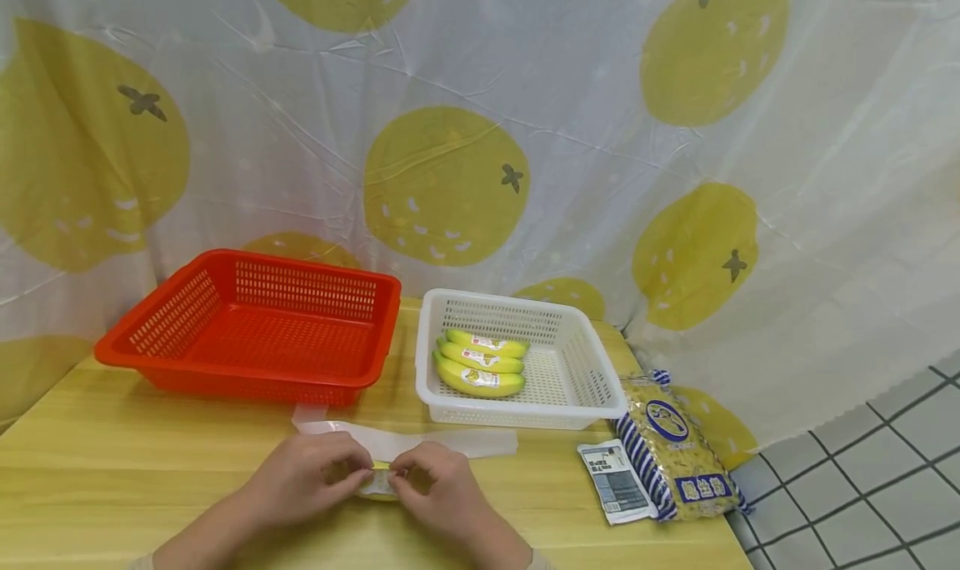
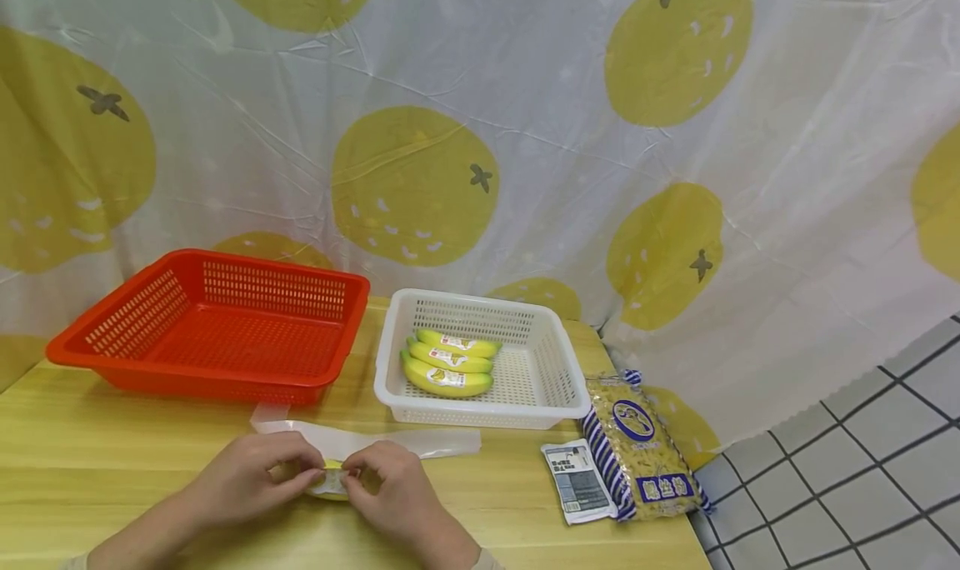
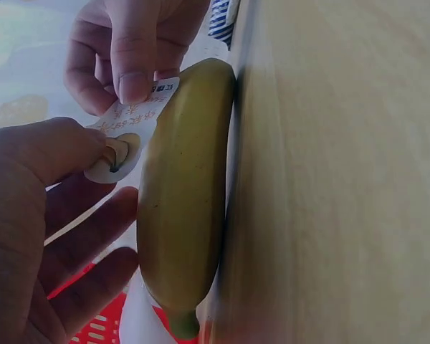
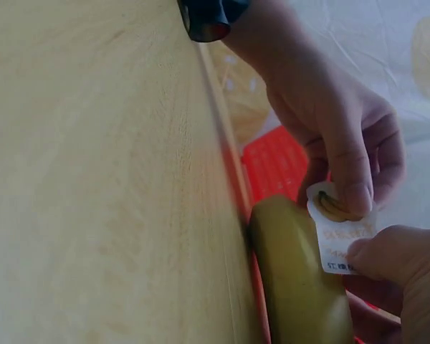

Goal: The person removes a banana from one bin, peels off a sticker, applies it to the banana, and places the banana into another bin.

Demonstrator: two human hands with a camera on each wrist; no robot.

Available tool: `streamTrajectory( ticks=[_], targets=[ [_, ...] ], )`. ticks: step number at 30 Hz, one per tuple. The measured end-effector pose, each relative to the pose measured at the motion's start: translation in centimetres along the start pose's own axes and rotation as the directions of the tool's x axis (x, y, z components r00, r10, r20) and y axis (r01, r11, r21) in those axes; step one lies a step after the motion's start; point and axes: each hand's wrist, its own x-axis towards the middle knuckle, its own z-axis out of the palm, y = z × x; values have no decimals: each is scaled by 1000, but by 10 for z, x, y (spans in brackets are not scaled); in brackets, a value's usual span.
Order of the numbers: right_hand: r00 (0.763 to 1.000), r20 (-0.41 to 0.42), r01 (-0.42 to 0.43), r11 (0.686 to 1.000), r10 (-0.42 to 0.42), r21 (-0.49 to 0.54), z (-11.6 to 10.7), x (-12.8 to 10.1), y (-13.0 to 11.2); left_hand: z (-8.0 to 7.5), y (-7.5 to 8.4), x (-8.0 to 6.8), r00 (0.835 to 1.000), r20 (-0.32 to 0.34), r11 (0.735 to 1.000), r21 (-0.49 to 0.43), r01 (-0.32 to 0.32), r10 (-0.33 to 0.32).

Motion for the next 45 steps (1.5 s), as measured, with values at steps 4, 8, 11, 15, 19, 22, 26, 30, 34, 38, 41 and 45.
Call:
streamTrajectory(
  ticks=[4,8,11,15,19,22,26,30,34,38,41,45],
  targets=[
    [1000,8,0,1000,0,-5,-2,1,-1,-1,0,1,1000,7,999,35,-2,2],
    [1000,12,8,1000,-7,-26,-2,2,-2,-2,1,2,1000,14,998,68,6,-7],
    [1000,18,12,999,-12,-41,-2,1,-2,-2,2,1,1000,20,996,85,9,-11],
    [999,32,24,997,-22,-74,-3,0,-1,-2,4,2,999,34,995,98,11,-14],
    [998,43,48,991,-43,-128,-3,-1,-1,-1,5,3,997,63,993,110,36,-43],
    [997,39,68,983,-62,-173,-3,-1,-1,0,7,3,992,93,989,128,75,-87],
    [997,21,82,972,-80,-222,-5,0,-4,4,10,5,984,103,981,144,130,-145],
    [997,7,77,966,-78,-246,-5,1,-6,9,13,7,975,96,971,153,184,-200],
    [999,33,-16,974,24,-228,-4,0,-7,9,15,7,964,109,961,169,221,-241],
    [992,60,-100,978,113,-181,-3,-2,-8,4,14,4,953,145,956,163,242,-266],
    [994,63,-79,985,90,-156,-2,-3,-7,0,10,4,975,150,978,157,141,-165],
    [998,68,-7,988,18,-154,-2,-5,-4,-2,3,4,992,124,985,160,-57,37]
  ],
)
